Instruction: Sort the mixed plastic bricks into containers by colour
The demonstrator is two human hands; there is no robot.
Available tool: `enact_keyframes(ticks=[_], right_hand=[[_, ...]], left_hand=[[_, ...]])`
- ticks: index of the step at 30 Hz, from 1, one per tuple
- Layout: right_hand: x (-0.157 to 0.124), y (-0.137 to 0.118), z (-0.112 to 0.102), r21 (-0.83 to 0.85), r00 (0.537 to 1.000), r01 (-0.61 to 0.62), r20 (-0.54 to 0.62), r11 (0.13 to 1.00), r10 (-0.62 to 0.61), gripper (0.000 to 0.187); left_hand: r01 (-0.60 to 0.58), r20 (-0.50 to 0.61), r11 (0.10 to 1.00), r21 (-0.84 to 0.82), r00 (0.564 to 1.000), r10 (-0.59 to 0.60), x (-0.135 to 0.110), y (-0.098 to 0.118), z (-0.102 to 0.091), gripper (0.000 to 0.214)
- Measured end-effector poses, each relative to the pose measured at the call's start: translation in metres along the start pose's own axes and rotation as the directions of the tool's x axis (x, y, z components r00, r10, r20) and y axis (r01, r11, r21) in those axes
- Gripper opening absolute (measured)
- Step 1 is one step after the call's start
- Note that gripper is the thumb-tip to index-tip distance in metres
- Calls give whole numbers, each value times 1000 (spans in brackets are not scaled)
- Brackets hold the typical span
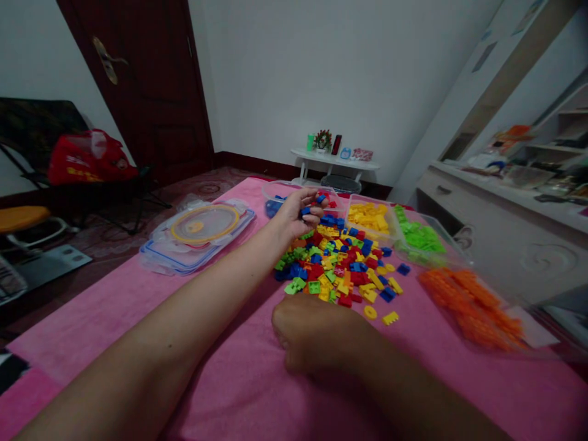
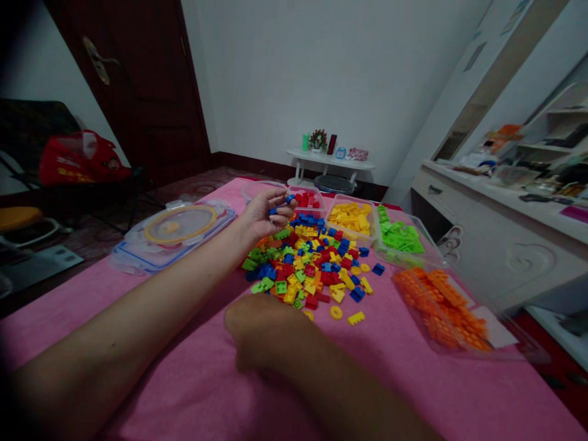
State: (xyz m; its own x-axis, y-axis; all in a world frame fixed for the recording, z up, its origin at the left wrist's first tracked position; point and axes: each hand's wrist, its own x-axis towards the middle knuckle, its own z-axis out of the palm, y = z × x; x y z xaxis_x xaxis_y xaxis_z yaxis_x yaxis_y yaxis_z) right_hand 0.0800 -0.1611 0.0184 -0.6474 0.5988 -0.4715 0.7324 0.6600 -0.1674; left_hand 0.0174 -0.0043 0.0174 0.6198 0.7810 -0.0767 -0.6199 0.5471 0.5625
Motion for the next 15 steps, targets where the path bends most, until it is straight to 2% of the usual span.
enact_keyframes(ticks=[5, 9, 12, 13, 15], right_hand=[[-1, -13, 10, -88, 998, -2, -55, 996, -3, 32], [-3, -11, 15, -72, 976, 39, -211, 997, -53, 29], [-8, 16, -1, -33, 958, -73, -280, 997, 61, 22], [-11, 31, -9, -5, 934, -141, -334, 990, 131, 21], [-21, 68, -24, 79, 833, -260, -486, 962, 265, 24]], left_hand=[[-1, -34, 1000, -2, 999, 1, 2, 2, -3, 16], [1, -64, 1000, 10, 998, 0, 3, 4, -4, 18], [-28, -106, 997, 76, 994, 36, 3, 7, -5, 19], [-51, -120, 993, 108, 991, 65, 3, 8, -5, 17], [-94, -129, 979, 180, 985, 118, 3, 9, -5, 13]])
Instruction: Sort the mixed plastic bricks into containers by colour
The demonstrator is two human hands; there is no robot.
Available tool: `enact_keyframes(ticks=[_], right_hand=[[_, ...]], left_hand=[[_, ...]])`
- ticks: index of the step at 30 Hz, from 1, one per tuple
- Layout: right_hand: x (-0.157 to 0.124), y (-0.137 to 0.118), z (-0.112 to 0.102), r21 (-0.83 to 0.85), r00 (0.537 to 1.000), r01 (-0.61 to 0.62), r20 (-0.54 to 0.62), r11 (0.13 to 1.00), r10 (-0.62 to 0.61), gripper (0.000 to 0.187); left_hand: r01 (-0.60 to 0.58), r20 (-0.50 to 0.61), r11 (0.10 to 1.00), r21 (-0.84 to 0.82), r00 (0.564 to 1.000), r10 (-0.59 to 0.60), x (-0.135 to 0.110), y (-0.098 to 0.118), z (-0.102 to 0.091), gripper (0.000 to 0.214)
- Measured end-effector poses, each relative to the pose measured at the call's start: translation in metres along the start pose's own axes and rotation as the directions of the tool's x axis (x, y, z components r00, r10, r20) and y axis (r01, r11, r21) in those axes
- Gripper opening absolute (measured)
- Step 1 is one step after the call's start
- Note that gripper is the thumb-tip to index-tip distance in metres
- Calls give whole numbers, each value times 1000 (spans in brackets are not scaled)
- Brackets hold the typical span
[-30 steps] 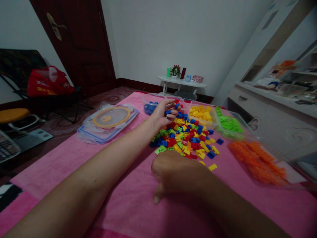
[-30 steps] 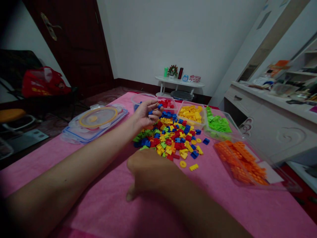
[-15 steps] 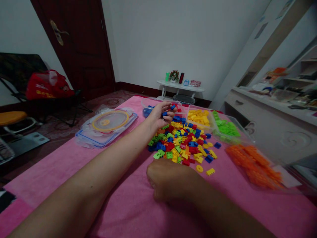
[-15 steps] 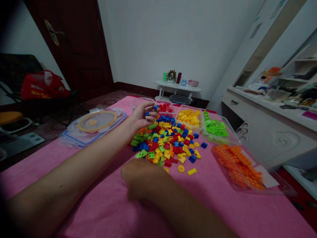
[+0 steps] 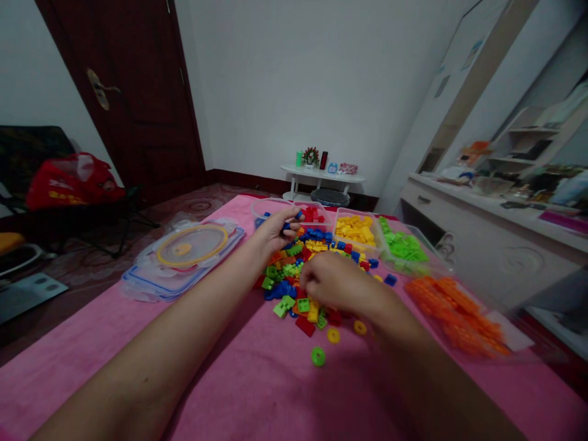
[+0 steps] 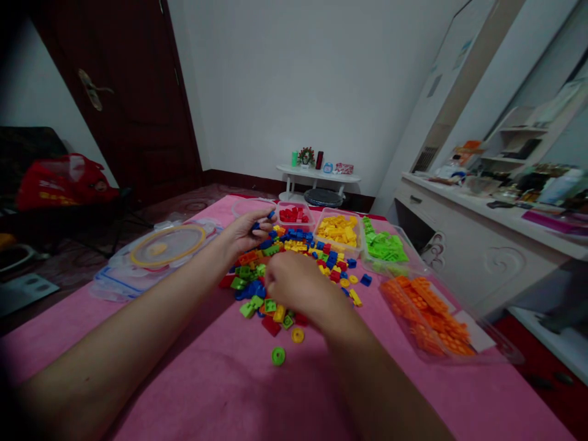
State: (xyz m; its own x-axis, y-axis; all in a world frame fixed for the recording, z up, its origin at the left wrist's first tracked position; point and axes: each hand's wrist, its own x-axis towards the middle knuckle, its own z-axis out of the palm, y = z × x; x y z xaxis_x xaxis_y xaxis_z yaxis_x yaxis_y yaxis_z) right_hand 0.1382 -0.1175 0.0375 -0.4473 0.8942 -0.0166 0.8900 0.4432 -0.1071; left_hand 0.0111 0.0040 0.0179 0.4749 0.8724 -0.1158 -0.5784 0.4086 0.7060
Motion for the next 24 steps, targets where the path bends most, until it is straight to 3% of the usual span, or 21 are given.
enact_keyframes(ticks=[2, 4, 7, 11, 13, 19, 24], right_hand=[[4, 43, -11, -41, 955, -246, -179, 968, 235, 23], [2, 84, -16, -85, 837, -504, -291, 859, 462, 20], [-6, 130, -9, -68, 733, -667, -238, 742, 637, 20], [-10, 156, 12, -20, 734, -679, 5, 734, 679, 24], [-8, 159, 22, -33, 734, -675, 62, 737, 676, 21], [0, 156, 37, -79, 729, -679, 48, 730, 683, 19], [-2, 155, 29, -69, 728, -682, 41, 728, 685, 25]], left_hand=[[-41, -2, 998, 57, 999, 42, 1, 0, -1, 10], [-56, -12, 994, 90, 998, 57, 2, 0, -1, 11], [-27, -37, 994, 109, 999, 31, 4, -2, -2, 12], [15, -49, 993, 116, 999, -9, 6, -6, -4, 4], [30, -68, 993, 118, 997, -22, 7, -8, -5, 5], [38, -76, 985, 171, 997, -25, 9, -14, -8, 2], [20, -101, 946, 323, 995, 13, 9, -22, -7, 8]])
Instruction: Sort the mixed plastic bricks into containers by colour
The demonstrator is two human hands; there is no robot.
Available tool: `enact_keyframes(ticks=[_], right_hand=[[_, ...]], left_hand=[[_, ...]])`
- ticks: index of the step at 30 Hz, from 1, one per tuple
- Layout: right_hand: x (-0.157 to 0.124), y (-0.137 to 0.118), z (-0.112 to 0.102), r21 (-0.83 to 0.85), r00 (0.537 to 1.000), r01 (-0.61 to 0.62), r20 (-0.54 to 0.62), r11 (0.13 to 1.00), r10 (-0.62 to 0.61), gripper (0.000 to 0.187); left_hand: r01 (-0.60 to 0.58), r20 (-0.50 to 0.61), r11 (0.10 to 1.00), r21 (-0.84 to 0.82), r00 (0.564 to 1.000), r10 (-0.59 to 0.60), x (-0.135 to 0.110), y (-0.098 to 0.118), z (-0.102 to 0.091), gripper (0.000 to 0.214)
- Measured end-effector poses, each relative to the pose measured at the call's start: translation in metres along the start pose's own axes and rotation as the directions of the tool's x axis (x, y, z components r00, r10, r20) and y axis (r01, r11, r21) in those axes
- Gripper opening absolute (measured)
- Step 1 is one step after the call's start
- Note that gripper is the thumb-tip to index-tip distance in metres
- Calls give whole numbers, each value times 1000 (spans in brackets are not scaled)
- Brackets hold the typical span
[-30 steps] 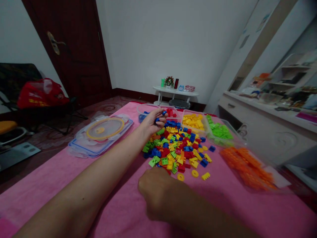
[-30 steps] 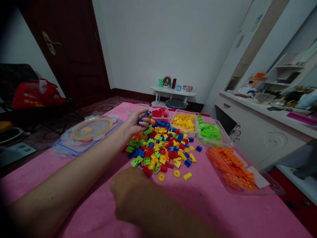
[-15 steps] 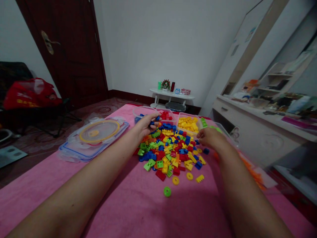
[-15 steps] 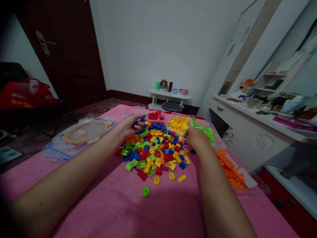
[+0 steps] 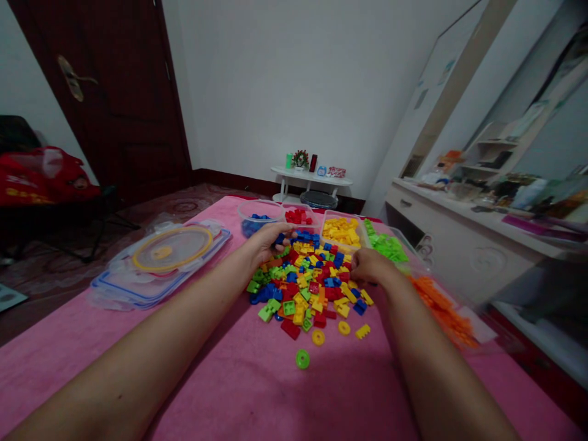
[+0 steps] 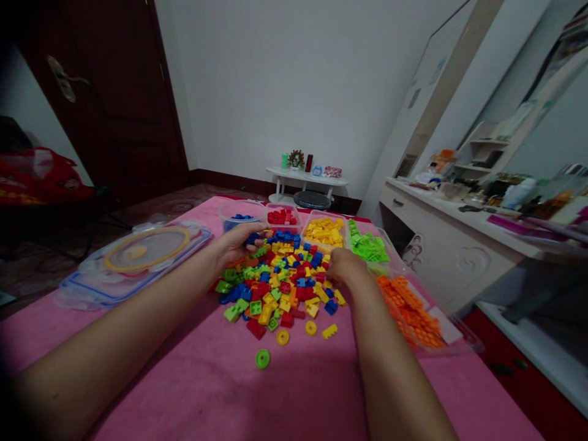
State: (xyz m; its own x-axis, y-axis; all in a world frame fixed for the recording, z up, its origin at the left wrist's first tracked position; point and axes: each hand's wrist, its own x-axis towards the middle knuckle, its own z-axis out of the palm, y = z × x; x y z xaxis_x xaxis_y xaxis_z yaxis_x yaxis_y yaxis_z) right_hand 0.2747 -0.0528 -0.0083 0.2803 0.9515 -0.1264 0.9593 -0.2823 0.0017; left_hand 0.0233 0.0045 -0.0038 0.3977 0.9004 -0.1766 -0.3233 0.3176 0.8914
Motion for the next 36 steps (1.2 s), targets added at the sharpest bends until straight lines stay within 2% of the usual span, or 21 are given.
enact_keyframes(ticks=[3, 7, 9, 11, 13, 16, 19, 24, 28, 31, 33, 35, 36], right_hand=[[-2, 11, -11, 33, 999, -6, -46, 999, 8, 32], [-4, 24, -21, 35, 998, -12, -56, 999, 14, 22], [-6, 24, -21, -2, 997, -29, -77, 1000, 29, 20], [-10, 20, -21, -38, 992, -54, -116, 998, 50, 19], [-12, 14, -20, -71, 991, -67, -118, 995, 59, 20], [-13, 9, -17, -114, 996, -59, -79, 992, 50, 21], [-7, 10, -8, -134, 997, -42, -70, 990, 33, 22], [1, 11, 6, -133, 998, -43, -54, 990, 36, 27], [-4, 4, -3, -115, 996, -27, -93, 993, 16, 24], [-13, -8, -18, 10, 983, 36, -180, 999, -34, 21], [-21, -18, -29, 118, 955, 131, -280, 984, -94, 18], [-29, -30, -37, 202, 905, 266, -389, 943, -172, 15], [-33, -36, -40, 240, 873, 339, -440, 910, -209, 13]], left_hand=[[-50, 7, 992, 119, 999, 50, -3, -3, 3, 10], [-129, 45, 931, 341, 992, 121, -4, -7, 4, 14], [-218, 101, 826, 520, 976, 194, -2, -10, 3, 16], [-328, 216, 657, 679, 944, 248, 1, -16, 1, 14], [-410, 327, 459, 788, 911, 252, 3, -22, 0, 13], [-435, 388, 214, 875, 893, 226, 2, -30, 1, 15], [-432, 401, 88, 898, 884, 241, -3, -33, 3, 16], [-443, 431, -24, 896, 854, 291, -11, -31, 8, 17], [-448, 435, -21, 894, 855, 281, -12, -30, 10, 14], [-451, 423, 54, 891, 867, 264, -9, -29, 10, 11], [-457, 400, 206, 865, 877, 267, -8, -28, 13, 10], [-416, 339, 469, 779, 909, 243, -9, -26, 17, 8], [-354, 294, 622, 699, 934, 201, -10, -25, 19, 10]])
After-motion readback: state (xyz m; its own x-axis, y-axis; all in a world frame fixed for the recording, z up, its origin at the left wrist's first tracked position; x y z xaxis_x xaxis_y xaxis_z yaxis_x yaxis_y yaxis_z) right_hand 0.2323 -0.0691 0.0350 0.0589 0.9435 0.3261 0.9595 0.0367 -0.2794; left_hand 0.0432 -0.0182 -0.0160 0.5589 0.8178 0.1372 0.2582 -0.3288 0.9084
